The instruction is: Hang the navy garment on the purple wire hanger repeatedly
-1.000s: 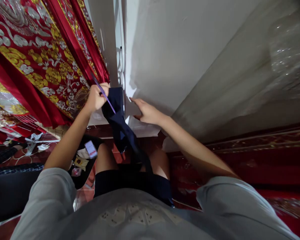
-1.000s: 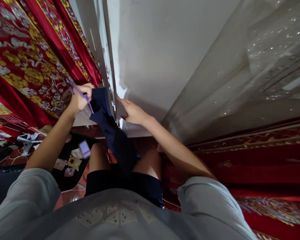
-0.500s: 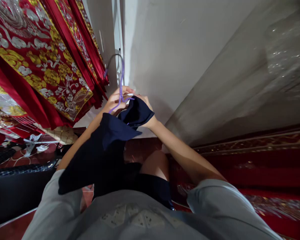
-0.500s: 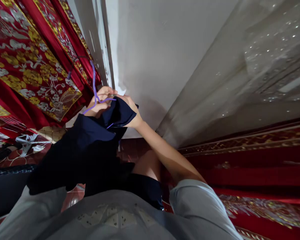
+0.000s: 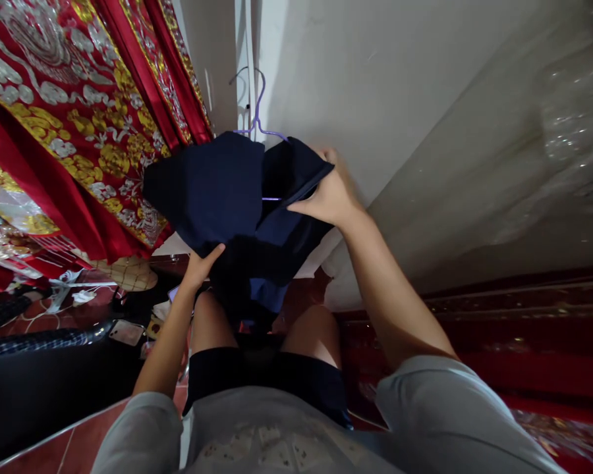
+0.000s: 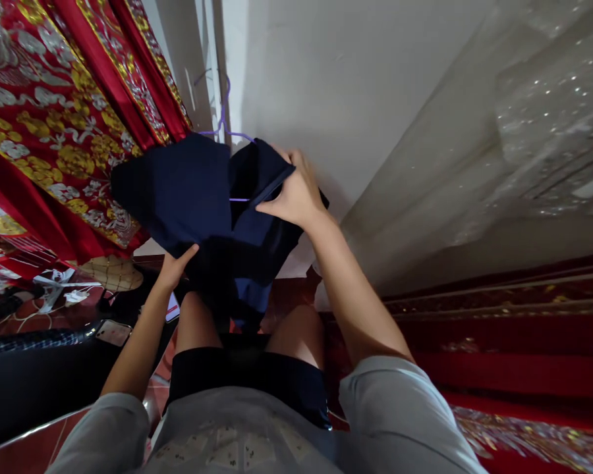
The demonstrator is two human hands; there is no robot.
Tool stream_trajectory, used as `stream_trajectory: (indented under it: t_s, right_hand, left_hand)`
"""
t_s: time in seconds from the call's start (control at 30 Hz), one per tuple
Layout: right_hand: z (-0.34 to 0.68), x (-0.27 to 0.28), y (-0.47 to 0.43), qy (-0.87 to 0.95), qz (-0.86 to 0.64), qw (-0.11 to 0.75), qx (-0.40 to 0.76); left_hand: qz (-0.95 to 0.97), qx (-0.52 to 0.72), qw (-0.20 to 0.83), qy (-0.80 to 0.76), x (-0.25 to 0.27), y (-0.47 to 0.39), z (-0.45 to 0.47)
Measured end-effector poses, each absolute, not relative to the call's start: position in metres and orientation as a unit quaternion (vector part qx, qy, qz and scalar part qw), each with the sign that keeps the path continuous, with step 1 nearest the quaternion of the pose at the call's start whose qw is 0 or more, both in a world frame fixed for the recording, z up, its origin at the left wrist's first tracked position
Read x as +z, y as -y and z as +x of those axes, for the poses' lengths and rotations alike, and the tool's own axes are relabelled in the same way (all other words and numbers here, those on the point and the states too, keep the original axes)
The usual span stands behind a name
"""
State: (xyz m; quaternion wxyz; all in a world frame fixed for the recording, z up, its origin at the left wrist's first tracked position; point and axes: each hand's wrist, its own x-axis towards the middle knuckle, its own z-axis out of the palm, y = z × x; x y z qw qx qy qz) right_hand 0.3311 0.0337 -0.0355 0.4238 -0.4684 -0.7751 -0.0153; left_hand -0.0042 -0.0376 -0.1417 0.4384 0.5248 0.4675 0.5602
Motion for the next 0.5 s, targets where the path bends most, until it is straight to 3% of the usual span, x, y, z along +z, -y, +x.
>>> stream_trajectory:
  t_s: [0.13, 0.3, 0.37, 0.5]
  right_hand:
    - [0.324, -0.035, -0.002, 0.792, -0.416, 0.446, 0.013]
    - [0.257, -0.124, 0.031, 0.542, -0.533, 0.639, 0.117]
    - [0.226, -0.169, 0.04, 0.452, -0.606, 0.618, 0.215]
    - [0.201, -0.221, 0.06, 0.433, -0.628, 0.468, 0.447]
  left_hand:
    - [0.443, 0.565, 0.505, -0.479, -0.158, 0.062, 0.014]
    - [0.373, 0.547, 0.561, -0.496, -0.205, 0.104, 0.05]
    - [0.367, 0.54, 0.578, -0.489, -0.215, 0.113, 0.059]
    - [0.369, 0.531, 0.576, -0.499, -0.211, 0.113, 0.054]
